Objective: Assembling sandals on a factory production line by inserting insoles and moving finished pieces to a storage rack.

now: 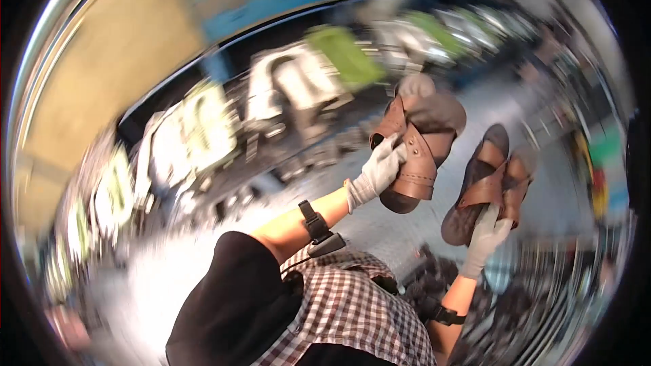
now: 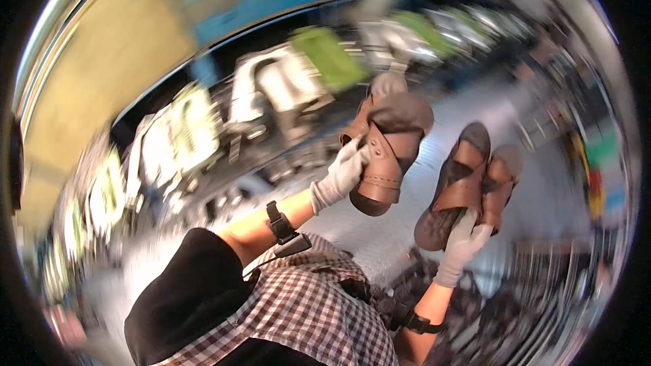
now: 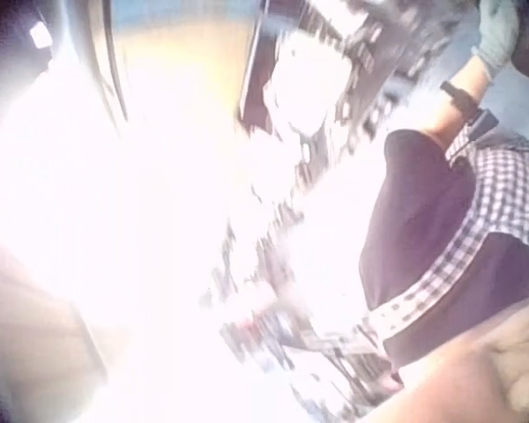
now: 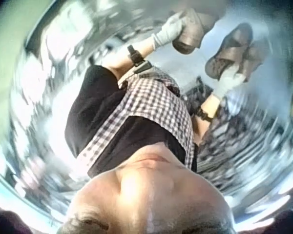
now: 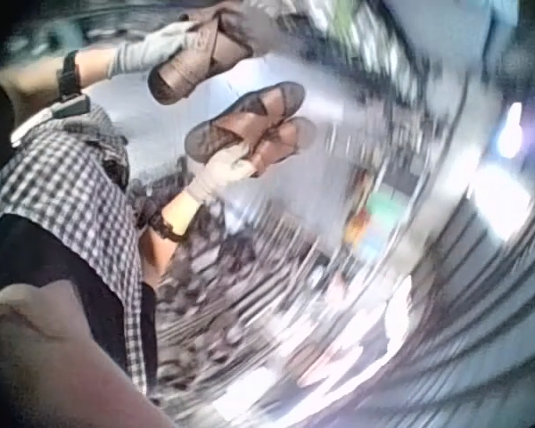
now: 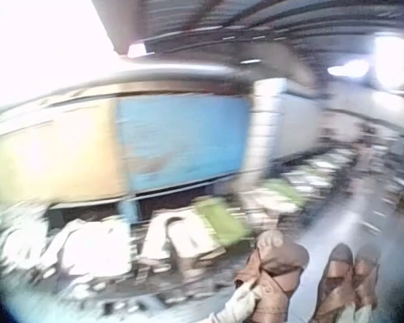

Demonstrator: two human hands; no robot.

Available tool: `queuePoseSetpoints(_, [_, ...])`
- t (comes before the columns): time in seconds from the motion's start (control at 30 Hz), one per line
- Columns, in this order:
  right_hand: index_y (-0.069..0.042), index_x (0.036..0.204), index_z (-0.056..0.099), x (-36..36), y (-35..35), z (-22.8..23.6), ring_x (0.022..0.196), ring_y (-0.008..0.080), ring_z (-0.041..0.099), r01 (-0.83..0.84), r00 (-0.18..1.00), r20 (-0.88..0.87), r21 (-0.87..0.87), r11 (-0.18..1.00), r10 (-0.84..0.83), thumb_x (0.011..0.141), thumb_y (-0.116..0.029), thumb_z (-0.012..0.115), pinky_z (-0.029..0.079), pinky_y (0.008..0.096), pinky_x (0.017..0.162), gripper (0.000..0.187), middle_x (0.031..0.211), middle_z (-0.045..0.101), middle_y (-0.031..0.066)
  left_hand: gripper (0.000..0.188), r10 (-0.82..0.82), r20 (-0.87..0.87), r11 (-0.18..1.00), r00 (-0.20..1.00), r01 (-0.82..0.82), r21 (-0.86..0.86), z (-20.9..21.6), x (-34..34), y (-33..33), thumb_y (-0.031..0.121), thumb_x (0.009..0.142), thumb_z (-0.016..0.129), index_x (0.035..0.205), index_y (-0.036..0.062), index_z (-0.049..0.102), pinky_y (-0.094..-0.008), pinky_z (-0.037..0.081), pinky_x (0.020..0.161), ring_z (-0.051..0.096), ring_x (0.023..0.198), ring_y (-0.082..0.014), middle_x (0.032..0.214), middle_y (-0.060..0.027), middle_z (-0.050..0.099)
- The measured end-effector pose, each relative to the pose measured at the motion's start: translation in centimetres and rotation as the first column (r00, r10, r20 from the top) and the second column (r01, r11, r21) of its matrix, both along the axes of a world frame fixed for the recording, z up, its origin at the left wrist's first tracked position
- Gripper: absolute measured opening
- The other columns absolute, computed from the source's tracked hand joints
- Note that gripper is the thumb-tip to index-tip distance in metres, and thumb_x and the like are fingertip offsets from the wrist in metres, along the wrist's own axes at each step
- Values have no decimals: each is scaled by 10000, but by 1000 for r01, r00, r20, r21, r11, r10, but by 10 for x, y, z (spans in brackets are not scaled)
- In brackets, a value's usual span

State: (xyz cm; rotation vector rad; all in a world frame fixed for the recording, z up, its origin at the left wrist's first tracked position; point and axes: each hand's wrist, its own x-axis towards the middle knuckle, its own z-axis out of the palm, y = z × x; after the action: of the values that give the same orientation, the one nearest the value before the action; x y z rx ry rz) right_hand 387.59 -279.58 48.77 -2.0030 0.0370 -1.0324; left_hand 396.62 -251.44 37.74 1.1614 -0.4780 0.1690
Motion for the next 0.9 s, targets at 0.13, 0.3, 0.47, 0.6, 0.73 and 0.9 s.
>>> queuePoseSetpoints(0.13, [71,1309,554,66,157,-95,1232,250,579,-480,848,-177,146,865,500,953,-13,544,408,359,1083,366,1317,624,181,555,573,-583,770,576,-623,140,11,-115,176,227,945,598,1424,-29,482,-321,360,1111,486,1309,-239,1395,-178,548])
queuePoseSetpoints(0.3, [63,1301,550,87,387,-93,1206,258,598,-725,565,-389,185,663,727,956,-48,602,439,366,1045,366,1292,629,184,503,983,-135,176,127,-874,453,-31,-239,350,203,976,560,1415,-30,483,-291,447,968,541,1100,-165,1226,-111,594])
queuePoseSetpoints(0.47, [90,1033,633,98,540,-86,914,359,680,-743,638,-445,-145,653,628,946,-325,686,496,430,806,428,1003,694,264,413,835,-544,148,75,-985,91,21,-252,422,145,987,544,1372,-2,518,-271,458,892,537,980,-106,1084,-29,612])
queuePoseSetpoints(0.6, [93,1135,638,113,624,-122,989,360,674,-847,525,-266,-74,526,809,963,-293,657,497,423,862,423,1057,688,280,375,866,-497,32,-57,-985,169,41,-242,466,162,1004,550,1331,-22,539,-281,453,941,544,1066,-121,1177,-73,623])
queuePoseSetpoints(0.73, [56,1321,572,77,671,-99,1189,291,612,-906,359,-466,34,422,808,983,-143,614,452,361,1017,394,1315,630,207,414,934,-203,-200,-294,-901,386,44,-271,490,150,991,557,1345,-60,512,-306,430,1007,551,1142,-172,1240,-114,613])
queuePoseSetpoints(0.9, [77,1331,553,35,721,-118,1124,273,641,-948,202,-434,138,286,878,976,-172,623,467,372,984,439,1273,654,211,405,787,-396,-418,-473,-881,222,21,-368,507,138,989,517,1336,-70,523,-295,443,940,547,1033,-161,1139,-101,615])
